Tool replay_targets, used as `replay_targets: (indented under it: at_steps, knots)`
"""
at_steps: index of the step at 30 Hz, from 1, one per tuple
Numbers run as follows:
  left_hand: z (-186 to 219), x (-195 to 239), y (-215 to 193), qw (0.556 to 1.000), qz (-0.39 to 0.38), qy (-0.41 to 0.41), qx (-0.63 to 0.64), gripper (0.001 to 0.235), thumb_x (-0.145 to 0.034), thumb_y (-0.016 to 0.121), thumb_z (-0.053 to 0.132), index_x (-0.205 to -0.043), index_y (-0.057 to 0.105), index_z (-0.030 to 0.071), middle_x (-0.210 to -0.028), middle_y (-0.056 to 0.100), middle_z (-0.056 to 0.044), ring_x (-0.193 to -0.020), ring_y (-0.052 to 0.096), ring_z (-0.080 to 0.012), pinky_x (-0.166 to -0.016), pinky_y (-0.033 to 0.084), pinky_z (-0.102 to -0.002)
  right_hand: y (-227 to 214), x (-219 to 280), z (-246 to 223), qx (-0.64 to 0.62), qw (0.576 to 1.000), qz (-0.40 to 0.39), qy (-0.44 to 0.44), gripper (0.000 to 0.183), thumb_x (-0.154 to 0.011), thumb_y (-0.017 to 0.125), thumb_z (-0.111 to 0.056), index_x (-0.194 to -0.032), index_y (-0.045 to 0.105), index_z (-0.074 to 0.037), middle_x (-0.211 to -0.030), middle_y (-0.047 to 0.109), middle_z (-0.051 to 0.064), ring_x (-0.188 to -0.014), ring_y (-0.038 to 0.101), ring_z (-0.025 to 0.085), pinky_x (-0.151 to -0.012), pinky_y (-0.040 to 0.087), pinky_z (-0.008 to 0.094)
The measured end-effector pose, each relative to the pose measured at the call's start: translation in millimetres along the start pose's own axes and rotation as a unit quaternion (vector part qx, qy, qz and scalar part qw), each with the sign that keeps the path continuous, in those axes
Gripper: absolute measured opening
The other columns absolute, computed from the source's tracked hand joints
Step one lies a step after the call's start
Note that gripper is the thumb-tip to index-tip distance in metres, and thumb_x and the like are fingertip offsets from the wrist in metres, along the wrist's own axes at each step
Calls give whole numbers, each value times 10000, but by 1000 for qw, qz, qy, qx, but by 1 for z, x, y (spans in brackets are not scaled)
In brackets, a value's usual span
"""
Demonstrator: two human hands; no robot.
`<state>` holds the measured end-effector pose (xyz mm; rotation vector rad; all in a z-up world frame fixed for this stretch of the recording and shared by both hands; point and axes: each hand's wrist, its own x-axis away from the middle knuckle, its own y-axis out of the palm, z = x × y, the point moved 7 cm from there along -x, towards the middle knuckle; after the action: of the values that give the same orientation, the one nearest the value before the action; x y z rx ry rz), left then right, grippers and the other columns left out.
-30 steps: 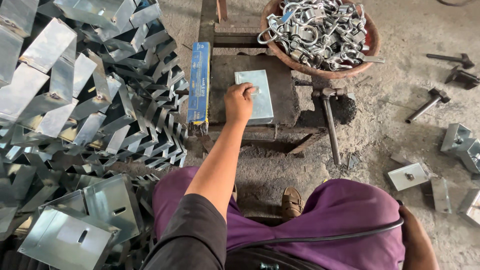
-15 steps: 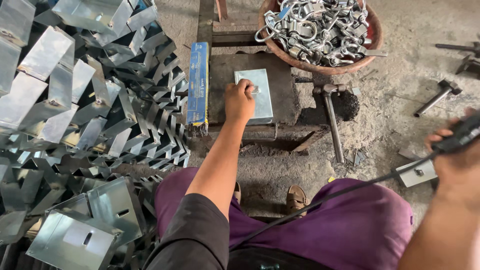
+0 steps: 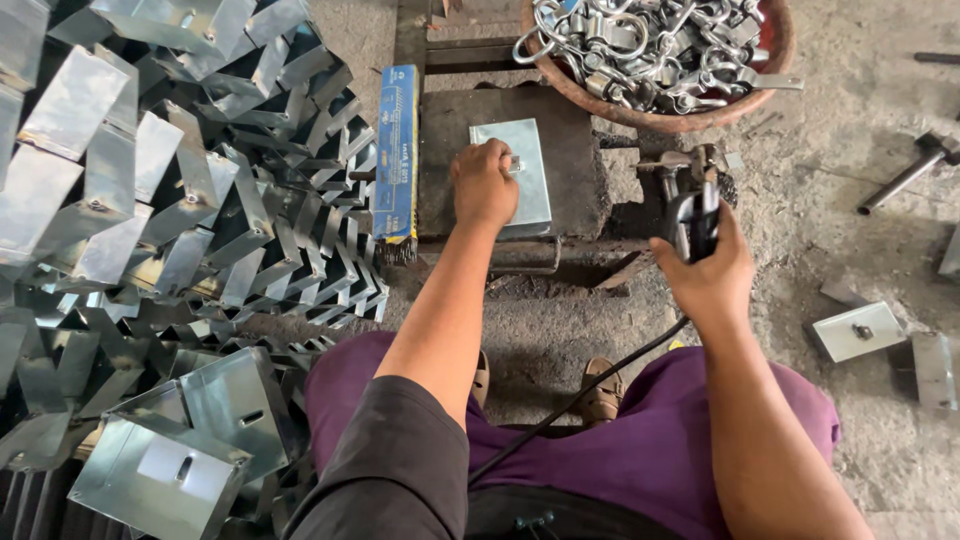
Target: The person welds metal components together, attaching a small metal hinge to a rectangular metal box using a welding tool and later tapping it with a hammer.
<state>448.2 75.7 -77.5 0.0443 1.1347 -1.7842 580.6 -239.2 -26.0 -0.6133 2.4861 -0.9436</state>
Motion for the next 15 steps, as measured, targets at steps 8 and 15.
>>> replay_targets:
  at_steps: [8,15]
  knots:
    - [-1,4,-8,999,19,-22,21,104,-898,651,57,-967,667,133,-983,727,-40,-1055,611,-299,-932,461,-453,28,-7,13,134,985,-97,43,1042,-768,817,-508,-1538,401,59,-1240,647,297,-1127,653,430,-982,507,465]
    - [-9,11,-17,985,142,1,94,206,-847,760,60,-1011,636,66,-1076,682,-87,-1072,636,-341,-923,513,-454,12,-2,15,192,960,-185,83,982,-764,728,-592,-1550,465,-66,-999,726,234,-1005,720,405,-931,550,467]
